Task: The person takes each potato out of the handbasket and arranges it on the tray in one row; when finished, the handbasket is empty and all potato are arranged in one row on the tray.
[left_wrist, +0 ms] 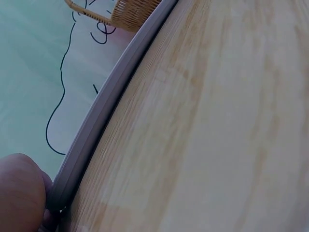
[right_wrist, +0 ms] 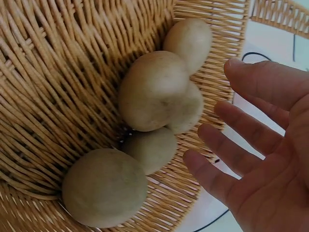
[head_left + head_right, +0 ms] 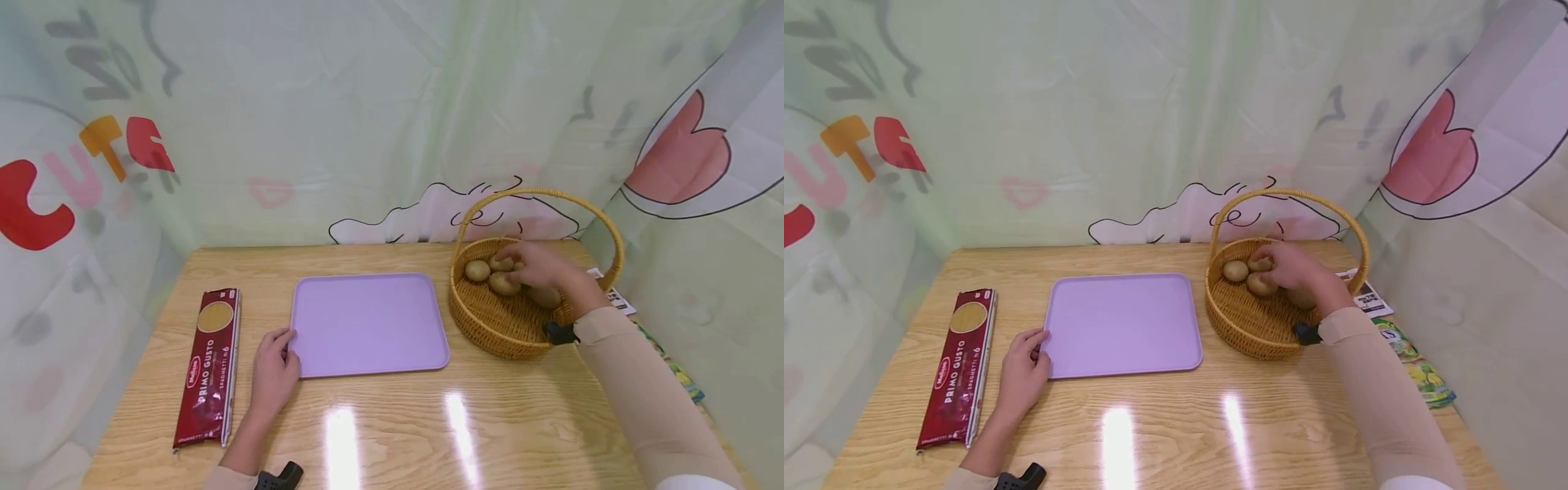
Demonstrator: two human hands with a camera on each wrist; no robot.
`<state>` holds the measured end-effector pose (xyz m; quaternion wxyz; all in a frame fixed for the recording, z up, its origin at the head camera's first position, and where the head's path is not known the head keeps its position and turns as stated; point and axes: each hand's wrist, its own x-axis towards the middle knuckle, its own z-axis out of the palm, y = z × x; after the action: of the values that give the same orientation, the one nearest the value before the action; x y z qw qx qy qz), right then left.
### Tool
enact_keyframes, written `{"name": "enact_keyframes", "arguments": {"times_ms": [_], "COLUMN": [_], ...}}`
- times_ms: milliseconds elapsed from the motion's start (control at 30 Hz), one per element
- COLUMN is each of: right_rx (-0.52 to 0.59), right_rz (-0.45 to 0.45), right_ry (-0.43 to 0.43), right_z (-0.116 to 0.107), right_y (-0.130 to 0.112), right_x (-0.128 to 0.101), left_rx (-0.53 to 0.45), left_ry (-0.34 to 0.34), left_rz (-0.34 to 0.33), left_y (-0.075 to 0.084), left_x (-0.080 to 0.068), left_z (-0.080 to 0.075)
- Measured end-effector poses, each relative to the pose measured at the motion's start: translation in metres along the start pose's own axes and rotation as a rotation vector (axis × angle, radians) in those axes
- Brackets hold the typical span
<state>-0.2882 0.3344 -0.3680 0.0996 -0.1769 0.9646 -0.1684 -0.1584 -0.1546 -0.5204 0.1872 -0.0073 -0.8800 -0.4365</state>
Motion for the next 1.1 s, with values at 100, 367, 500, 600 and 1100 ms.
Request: {"name": "enact_keyframes", "arguments": {"times_ms": [100,367,500,600,1100], "right_rx": [0.024,0.025,0.030,0.044,0.107], "right_rz": [0.026,0.015,-0.014,0.002,0.049], "right_ry": [-0.025,-0.042,-0.035,-0.063,-0.168], "right_z": [0.004,0.011,0.013,0.014,0.021], "right_y": [0.005,0.012,0.012,0.012,0.011], "right_x": [0.003,0.006,0.009,0.011,0.017], "left_rx": [-0.001,-0.004,-0.008,-0.006,-0.004], "left_ry": [0.002,0.003,0.003,-0.001,-0.009], "left_rz": [0.000,0.002,-0.009,-0.012,-0.010], "left_y": [0.000,0.002,0.002,0.002,0.002], "left_x": [0.000,0.000,0.000,0.000,0.000], "left_z": [0.001,0.000,-0.001,-0.001,-0.002]}}
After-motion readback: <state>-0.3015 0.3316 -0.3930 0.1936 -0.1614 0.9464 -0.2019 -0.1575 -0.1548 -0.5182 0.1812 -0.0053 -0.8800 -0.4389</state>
